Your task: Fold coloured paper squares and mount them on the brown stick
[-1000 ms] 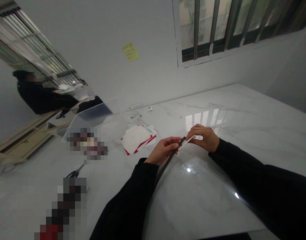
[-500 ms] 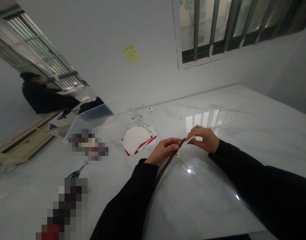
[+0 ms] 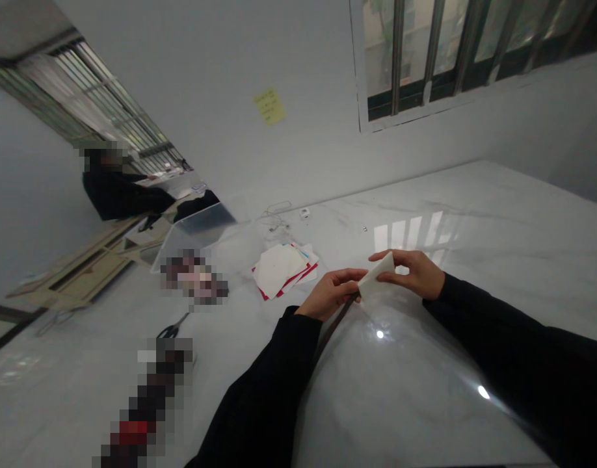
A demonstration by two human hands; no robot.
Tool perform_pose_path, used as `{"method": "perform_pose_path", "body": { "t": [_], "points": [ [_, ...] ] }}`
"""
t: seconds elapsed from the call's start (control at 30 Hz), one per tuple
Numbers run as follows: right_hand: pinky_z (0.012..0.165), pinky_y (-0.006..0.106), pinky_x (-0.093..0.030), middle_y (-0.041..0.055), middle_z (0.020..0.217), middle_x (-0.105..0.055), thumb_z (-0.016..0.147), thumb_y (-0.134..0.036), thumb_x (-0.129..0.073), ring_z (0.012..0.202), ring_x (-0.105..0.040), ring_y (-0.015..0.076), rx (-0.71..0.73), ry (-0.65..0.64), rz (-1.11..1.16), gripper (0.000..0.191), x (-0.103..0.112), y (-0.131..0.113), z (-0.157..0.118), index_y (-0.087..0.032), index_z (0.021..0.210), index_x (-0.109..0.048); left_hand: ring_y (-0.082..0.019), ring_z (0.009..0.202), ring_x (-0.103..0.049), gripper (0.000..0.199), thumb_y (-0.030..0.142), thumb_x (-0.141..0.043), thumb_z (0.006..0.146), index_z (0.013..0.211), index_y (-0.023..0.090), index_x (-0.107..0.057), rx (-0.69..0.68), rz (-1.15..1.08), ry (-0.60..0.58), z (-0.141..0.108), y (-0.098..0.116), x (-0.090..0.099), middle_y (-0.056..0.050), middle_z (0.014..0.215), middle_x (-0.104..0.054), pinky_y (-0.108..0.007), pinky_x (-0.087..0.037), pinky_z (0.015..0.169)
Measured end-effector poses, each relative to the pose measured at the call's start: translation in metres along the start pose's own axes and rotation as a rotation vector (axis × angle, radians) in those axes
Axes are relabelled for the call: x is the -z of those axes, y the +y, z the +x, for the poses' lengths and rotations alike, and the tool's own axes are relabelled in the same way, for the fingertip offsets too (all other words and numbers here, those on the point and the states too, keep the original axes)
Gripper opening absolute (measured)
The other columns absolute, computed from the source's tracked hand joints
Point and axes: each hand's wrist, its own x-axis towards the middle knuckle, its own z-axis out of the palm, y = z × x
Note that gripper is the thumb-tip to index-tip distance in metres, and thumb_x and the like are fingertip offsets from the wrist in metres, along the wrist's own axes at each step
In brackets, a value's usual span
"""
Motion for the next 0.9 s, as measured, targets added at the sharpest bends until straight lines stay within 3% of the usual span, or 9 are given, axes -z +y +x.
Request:
{"method": "perform_pose_path", "body": {
  "t": [0.13,0.33,0.63,0.9],
  "points": [
    [0.082,0.039,-0.056,0.0040,0.092,-0.075,0.079,-0.046,-0.068,0.085,-0.070,0.0228,-0.119,-0.139,0.142,0.032,-0.002,0.003,-0.001,-0.019,0.096,-0.074,-0.012,0.069,-0.058,0.045,0.030,-0.080,0.068,0.108,0.012,-0.071,0.004,-0.003,0.005,0.000,-0.005,0.002,-0.009,0.092,-0.069,-0.025,-0.044,0.066],
    [0.081,0.043,-0.057,0.0077,0.098,-0.075,0.075,-0.049,-0.071,0.088,-0.070,0.0268,-0.276,-0.121,0.255,0.039,-0.008,0.011,-0.003,-0.017,0.097,-0.074,-0.013,0.070,-0.060,0.046,0.030,-0.084,0.062,0.102,0.011,-0.072,-0.003,-0.059,0.020,0.000,-0.010,0.003,-0.007,0.087,-0.068,-0.026,-0.044,0.067],
    [0.083,0.041,-0.057,0.0077,0.100,-0.075,0.076,-0.049,-0.070,0.090,-0.070,0.0270,-0.281,-0.130,0.241,0.038,-0.009,0.011,-0.004,-0.018,0.098,-0.075,-0.010,0.066,-0.058,0.046,0.028,-0.084,0.061,0.101,0.011,-0.072,0.036,-0.146,0.029,0.002,-0.019,0.004,-0.006,0.086,-0.067,-0.025,-0.044,0.066],
    [0.080,0.040,-0.056,0.0088,0.099,-0.074,0.076,-0.051,-0.069,0.090,-0.070,0.0275,-0.339,-0.180,0.273,0.042,-0.009,0.018,-0.003,-0.016,0.099,-0.073,-0.012,0.073,-0.059,0.045,0.028,-0.083,0.063,0.102,0.010,-0.072,0.001,-0.145,0.000,0.005,-0.026,0.004,-0.011,0.094,-0.069,-0.026,-0.044,0.071]
  ]
}}
